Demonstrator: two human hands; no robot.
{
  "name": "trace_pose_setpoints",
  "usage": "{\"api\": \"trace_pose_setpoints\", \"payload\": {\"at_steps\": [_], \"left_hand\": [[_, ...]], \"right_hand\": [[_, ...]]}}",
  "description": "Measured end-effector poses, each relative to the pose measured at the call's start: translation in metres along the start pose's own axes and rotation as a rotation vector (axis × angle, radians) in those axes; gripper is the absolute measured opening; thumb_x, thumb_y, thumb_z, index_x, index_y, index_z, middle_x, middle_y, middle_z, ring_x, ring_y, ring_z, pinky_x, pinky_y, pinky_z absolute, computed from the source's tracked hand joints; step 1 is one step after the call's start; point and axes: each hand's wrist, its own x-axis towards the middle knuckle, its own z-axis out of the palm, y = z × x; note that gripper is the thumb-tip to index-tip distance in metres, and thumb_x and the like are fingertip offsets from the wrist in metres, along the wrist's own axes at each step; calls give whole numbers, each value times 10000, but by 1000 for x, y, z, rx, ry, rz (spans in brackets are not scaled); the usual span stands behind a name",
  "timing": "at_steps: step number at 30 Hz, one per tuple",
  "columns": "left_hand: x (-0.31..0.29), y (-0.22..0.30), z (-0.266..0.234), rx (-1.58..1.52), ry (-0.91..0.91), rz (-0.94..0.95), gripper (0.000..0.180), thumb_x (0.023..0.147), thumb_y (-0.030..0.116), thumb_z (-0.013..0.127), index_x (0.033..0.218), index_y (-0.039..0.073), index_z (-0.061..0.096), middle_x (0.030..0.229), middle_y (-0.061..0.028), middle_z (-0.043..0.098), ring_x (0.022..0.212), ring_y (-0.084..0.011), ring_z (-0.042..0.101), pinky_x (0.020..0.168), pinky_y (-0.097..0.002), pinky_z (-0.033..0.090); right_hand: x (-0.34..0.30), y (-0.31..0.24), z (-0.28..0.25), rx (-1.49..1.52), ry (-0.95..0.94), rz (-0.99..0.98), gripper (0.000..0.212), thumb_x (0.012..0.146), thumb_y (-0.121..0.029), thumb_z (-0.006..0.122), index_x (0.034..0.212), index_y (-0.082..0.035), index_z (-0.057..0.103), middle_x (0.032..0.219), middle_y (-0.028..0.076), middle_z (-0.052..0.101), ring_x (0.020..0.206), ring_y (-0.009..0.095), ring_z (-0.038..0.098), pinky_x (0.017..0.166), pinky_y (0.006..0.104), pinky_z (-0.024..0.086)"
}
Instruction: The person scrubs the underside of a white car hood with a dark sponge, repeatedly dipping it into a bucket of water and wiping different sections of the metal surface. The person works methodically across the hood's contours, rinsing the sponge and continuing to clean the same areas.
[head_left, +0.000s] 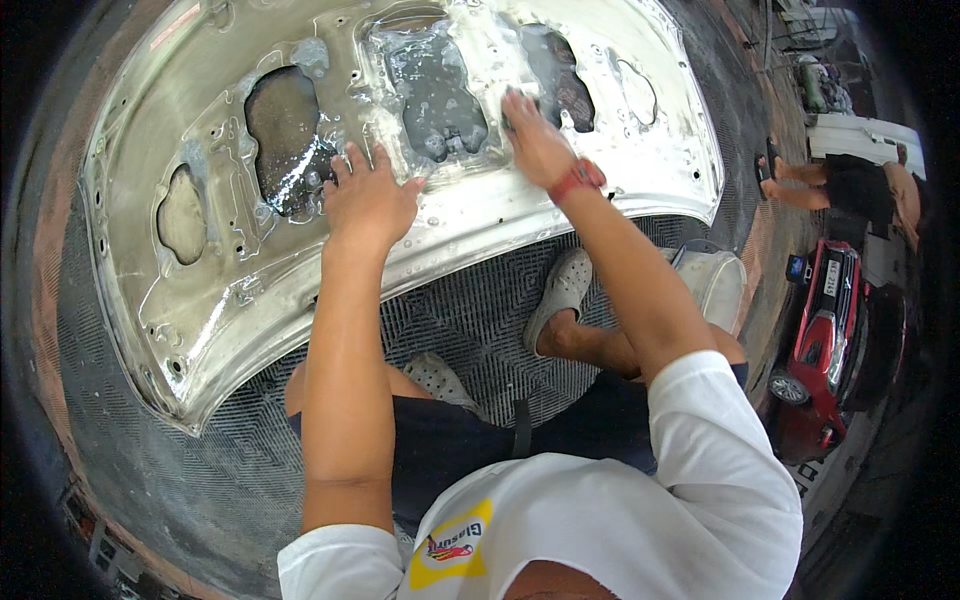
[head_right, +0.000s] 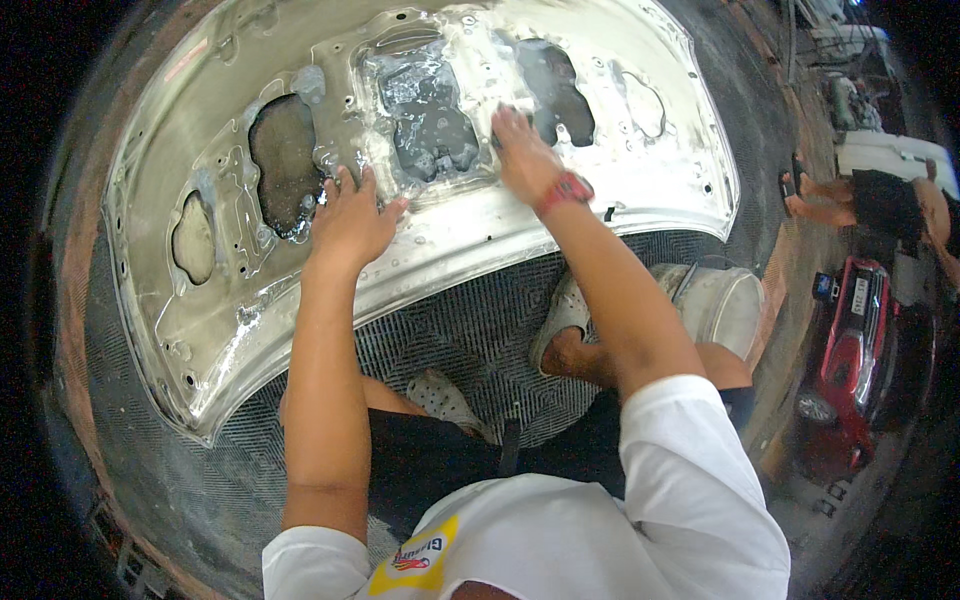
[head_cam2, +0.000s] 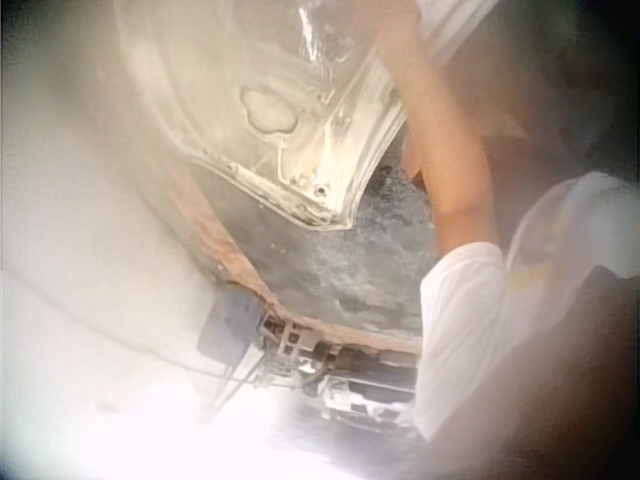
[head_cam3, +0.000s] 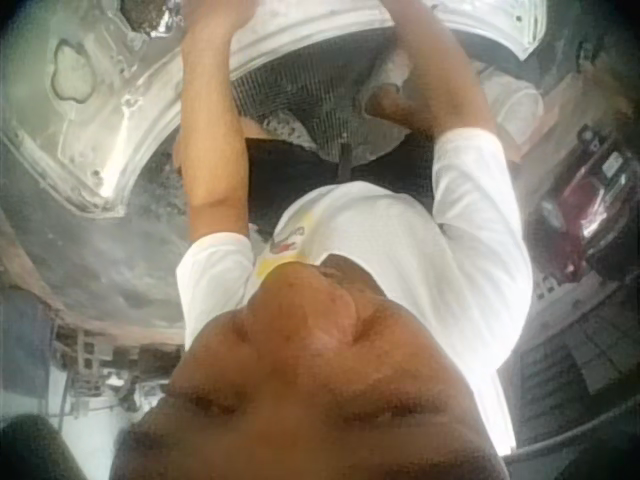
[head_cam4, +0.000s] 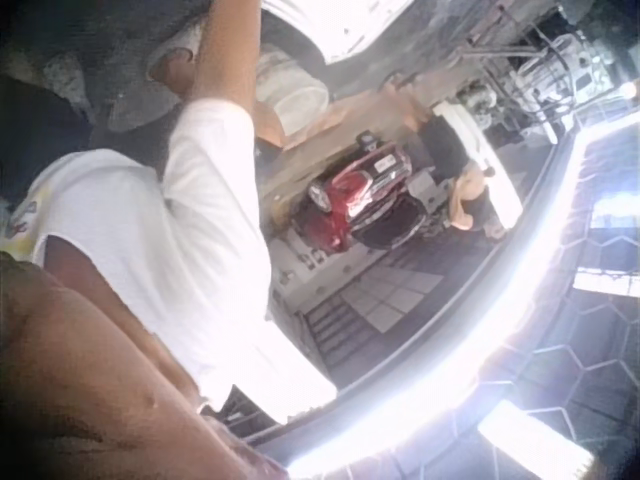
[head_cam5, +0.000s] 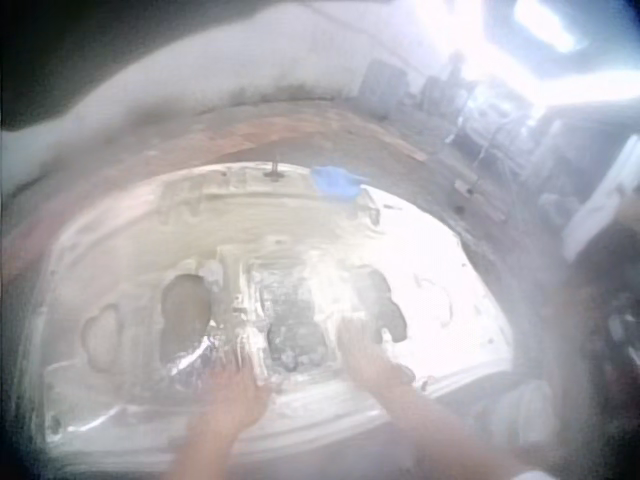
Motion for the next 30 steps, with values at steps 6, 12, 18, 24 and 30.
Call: {"api": "trace_pose_setpoints", "payload": {"at_steps": [6,12,18,24,30], "left_hand": [[-5,-20,9,-27,5,3,843,1080,539,533,1702,38,265,1733,-312,256,1589,-482,313,1258,-590,330],[-11,-15,21,-23,64,85,864,1068,496,575,1702,15,238,1734,-314,251,1590,-481,312,1260,-591,326],[-10,-18,18,-8,31,20,879,1062,502,582,1700,5,236,1733,-309,262,1603,-466,292,1267,-584,316],[-11,-19,19,-27,54,25,875,1060,497,589,1699,9,244,1729,-307,273,1603,-454,300,1273,-576,311],[-14,-11,15,-37,59,52,872,1055,480,602,1701,15,246,1729,-297,284,1602,-451,303,1281,-570,301]], "right_hand": [[-71,-25,-18,-16,-103,-59,718,922,26,489,1628,39,358,1689,277,371,1569,438,370,1298,471,341],[60,6,-5,-191,-80,-85,661,935,-5,541,1586,19,428,1649,214,464,1511,442,456,1214,467,450],[37,-16,-7,-232,-50,-254,583,930,-9,536,1512,7,515,1623,184,512,1524,409,455,1161,456,515],[46,-16,-7,-278,-104,-192,620,931,-9,547,1545,37,475,1657,218,455,1570,395,387,1233,444,440],[82,16,-11,-327,-25,-246,619,955,-12,540,1570,-15,466,1699,246,371,1577,407,365,1263,454,404]]}}
